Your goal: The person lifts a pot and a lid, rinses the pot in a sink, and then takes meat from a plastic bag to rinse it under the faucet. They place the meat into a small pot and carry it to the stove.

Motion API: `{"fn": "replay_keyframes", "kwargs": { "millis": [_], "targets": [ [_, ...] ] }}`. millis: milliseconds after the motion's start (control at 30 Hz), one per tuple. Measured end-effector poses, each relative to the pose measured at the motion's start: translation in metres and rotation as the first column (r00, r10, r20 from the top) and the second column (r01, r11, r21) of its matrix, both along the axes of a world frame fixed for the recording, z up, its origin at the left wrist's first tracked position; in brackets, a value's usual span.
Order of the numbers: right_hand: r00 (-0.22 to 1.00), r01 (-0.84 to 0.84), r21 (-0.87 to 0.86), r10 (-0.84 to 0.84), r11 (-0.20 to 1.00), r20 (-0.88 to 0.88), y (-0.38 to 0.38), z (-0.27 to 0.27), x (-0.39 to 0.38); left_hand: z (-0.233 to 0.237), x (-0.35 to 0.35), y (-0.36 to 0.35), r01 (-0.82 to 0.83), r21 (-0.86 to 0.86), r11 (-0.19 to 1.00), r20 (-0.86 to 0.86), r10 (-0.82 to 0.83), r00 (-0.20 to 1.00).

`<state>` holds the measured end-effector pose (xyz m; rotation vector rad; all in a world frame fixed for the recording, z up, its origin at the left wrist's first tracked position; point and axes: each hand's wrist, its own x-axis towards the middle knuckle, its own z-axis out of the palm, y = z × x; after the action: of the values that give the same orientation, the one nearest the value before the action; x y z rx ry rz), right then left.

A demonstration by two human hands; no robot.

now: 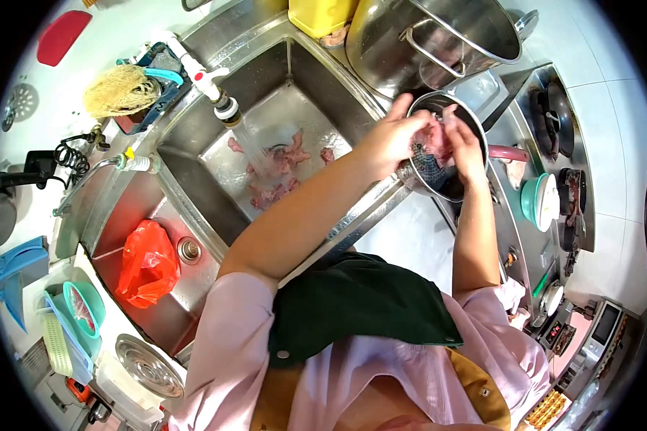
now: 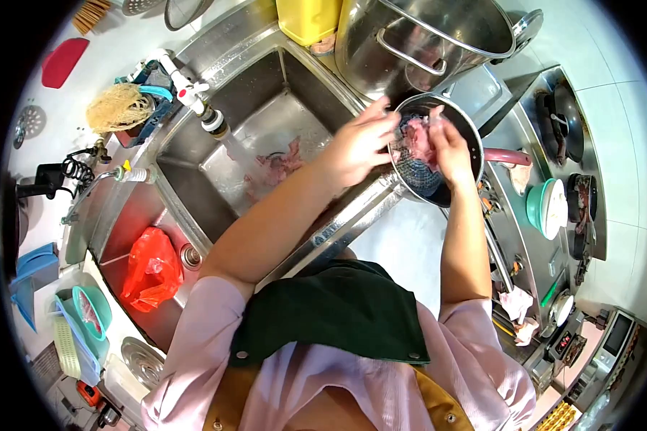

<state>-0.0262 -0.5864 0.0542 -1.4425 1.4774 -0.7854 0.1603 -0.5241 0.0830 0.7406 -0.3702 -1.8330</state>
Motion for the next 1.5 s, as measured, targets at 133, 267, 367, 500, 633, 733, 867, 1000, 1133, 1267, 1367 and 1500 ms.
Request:
{"fn": "replay_keyframes", "kwargs": {
  "millis": [133, 267, 367, 500, 633, 733, 867, 1000, 1133, 1267, 1367, 1500],
  "targets": [
    [0.809, -0.199, -0.306, -0.02, 0.931, -0.587, 0.009, 0.006, 0.012, -0.086, 0.071, 0.031, -0.28, 0.162, 0.946, 0.11, 0.265, 0.958],
    [0.897, -0.441, -0.227, 0.425, 0.868, -0.121, 0.053, 0.018, 0.118, -0.236, 0.13, 0.094, -0.528, 0.646, 0.552, 0.347, 0.403, 0.847],
    [0.647, -0.761, -0.01, 0.758, 0.648, -0.089, 0.06, -0.064, 0.2, -0.343, 0.143, 0.147, -0.538, 0.776, 0.329, 0.431, 0.346, 0.833],
    [-0.249, -0.929, 0.354, 0.889, -0.108, -0.384, 0.03, -0.302, 0.22, -0.419, 0.142, 0.191, -0.543, 0.78, 0.311, 0.393, 0.431, 0.812],
    [-0.26, -0.675, 0.737, 0.944, -0.027, -0.204, 0.044, -0.362, 0.173, -0.462, 0.128, 0.22, -0.5, 0.827, 0.257, 0.303, 0.546, 0.781],
    [0.303, -0.417, 0.903, 0.953, 0.107, 0.027, 0.092, -0.329, 0.201, -0.348, 0.127, 0.164, -0.286, 0.901, 0.325, 0.146, 0.393, 0.908],
    [0.844, -0.261, 0.94, 0.524, 0.219, 0.112, 0.116, -0.318, 0.259, -0.373, 0.129, 0.141, -0.386, 0.842, 0.378, 0.145, 0.53, 0.835],
    [0.738, -0.628, 0.76, 0.44, 0.17, 0.512, 0.069, -0.368, 0.29, -0.416, 0.18, 0.138, -0.568, 0.673, 0.474, -0.059, 0.8, 0.597],
    [0.782, -0.624, 0.654, 0.347, 0.428, 0.518, 0.056, -0.241, 0.33, -0.342, 0.197, 0.101, -0.664, 0.405, 0.629, -0.292, 0.777, 0.558],
    [0.834, -0.552, -0.014, 0.55, 0.834, -0.046, 0.084, -0.349, 0.323, -0.297, 0.184, 0.076, -0.62, 0.644, 0.447, 0.154, 0.719, 0.678],
    [0.697, -0.674, -0.304, 0.716, 0.673, 0.04, 0.049, -0.336, 0.317, -0.295, 0.171, 0.078, -0.667, 0.537, 0.517, 0.129, 0.731, 0.67],
    [0.708, -0.668, 0.532, 0.666, 0.52, 0.237, 0.068, -0.265, 0.315, -0.281, 0.174, 0.091, -0.655, 0.552, 0.516, -0.2, 0.844, 0.497]
  ]
}}
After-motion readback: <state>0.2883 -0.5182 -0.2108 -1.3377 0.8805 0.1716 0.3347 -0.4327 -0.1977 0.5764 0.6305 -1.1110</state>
